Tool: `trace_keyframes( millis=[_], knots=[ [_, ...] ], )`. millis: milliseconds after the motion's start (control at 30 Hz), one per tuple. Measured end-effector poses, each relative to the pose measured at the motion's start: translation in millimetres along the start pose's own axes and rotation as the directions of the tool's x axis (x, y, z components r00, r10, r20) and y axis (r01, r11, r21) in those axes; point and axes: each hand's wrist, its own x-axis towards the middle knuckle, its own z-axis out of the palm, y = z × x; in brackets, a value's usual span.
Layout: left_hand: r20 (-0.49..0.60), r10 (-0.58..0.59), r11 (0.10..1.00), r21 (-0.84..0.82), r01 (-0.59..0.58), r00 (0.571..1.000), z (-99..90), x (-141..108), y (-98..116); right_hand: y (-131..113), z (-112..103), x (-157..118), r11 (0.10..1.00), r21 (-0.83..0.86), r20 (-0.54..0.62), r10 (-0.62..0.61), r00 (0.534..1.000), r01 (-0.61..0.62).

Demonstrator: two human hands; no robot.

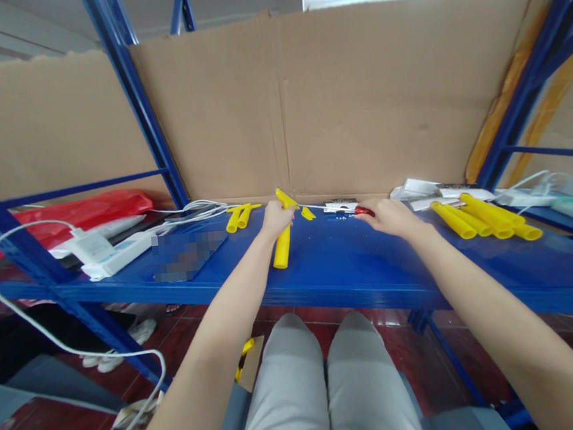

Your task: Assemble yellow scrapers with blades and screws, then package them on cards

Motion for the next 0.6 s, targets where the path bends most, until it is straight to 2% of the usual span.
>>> trace_keyframes(
  millis=[133, 300, 600],
  knots=[
    [0.008, 0.0, 1.0, 0.004, 0.0, 1.0, -0.4, -1.1, 1.2, 0.0, 0.7, 0.3, 0.998, -0.048, -0.01, 0.05, 0.999, -0.05],
    [0.006, -0.003, 0.999, 0.032, 0.003, 1.0, -0.4, 0.7, 0.1, 0.1, -0.3, -1.3, 0.996, -0.085, -0.061, -0.013, 0.998, 0.008],
    [-0.007, -0.008, 0.999, 0.039, 0.008, 1.0, -0.4, 0.0, -0.9, -5.9, -0.7, 0.7, 0.995, -0.084, 0.025, 0.051, 0.998, -0.049]
  ],
)
